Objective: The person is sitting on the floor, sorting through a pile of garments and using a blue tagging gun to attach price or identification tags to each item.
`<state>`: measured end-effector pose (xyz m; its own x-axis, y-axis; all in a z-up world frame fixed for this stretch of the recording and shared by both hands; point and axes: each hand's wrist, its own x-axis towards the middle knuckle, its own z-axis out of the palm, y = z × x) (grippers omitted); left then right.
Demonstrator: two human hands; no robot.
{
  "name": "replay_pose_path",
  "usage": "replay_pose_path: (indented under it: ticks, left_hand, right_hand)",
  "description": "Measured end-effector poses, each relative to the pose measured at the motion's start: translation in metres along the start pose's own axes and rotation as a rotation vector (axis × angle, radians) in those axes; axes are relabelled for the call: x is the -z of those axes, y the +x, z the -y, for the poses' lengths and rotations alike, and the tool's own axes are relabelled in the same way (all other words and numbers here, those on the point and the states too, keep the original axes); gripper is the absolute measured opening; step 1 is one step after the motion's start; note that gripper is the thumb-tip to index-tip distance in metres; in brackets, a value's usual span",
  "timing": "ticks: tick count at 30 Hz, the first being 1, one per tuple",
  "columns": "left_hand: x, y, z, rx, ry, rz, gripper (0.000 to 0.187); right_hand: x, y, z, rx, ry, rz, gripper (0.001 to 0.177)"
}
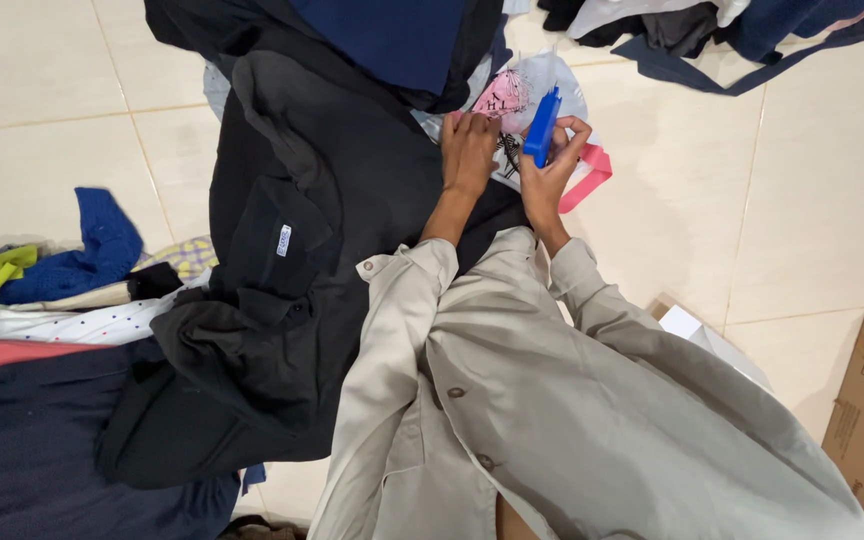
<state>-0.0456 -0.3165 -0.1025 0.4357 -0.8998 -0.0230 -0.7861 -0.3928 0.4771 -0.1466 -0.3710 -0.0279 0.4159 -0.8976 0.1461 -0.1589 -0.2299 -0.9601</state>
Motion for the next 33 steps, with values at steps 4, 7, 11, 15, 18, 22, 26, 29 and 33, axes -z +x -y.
replay_pose_path:
  ticks: [4, 7, 11, 15, 18, 22, 26, 29, 33]
  left_hand:
    - [0.004, -0.001, 0.0, 0.008, -0.001, 0.025, 0.071]
    - [0.001, 0.0, -0.001, 0.005, 0.037, 0.006, 0.067]
    - [0.003, 0.003, -0.007, -0.02, 0.141, -0.446, 0.009]
    - [0.013, 0.001, -0.005, -0.048, 0.097, -0.361, 0.055]
    - [-0.004, 0.003, -0.001, -0.021, 0.092, -0.283, 0.059]
    - [0.035, 0.0, -0.011, 0.059, -0.03, -0.212, 0.046]
    - [0.013, 0.005, -0.003, 0.072, -0.086, -0.153, 0.04]
    - [0.011, 0.004, -0.001, 0.07, -0.172, -0.127, 0.034]
    - [0.029, -0.003, -0.009, 0.129, -0.411, -0.127, 0.024]
  right_hand:
    - [0.001, 0.0, -0.001, -0.001, -0.006, 0.011, 0.055]
    - [0.001, 0.0, -0.003, 0.003, -0.006, 0.011, 0.056]
    - [0.003, 0.0, -0.002, 0.006, -0.02, 0.005, 0.055]
    - [0.003, 0.002, 0.002, 0.001, -0.026, 0.002, 0.055]
    - [0.003, 0.001, -0.003, -0.003, -0.014, 0.003, 0.055]
    - [0.002, 0.0, -0.004, 0.004, -0.028, -0.004, 0.056]
    - [0.001, 0.0, -0.001, 0.003, -0.008, -0.003, 0.055]
    - [0.001, 0.0, -0.004, 0.015, -0.007, -0.001, 0.055]
    - [0.001, 0.001, -0.005, 0.031, -0.022, -0.008, 0.056]
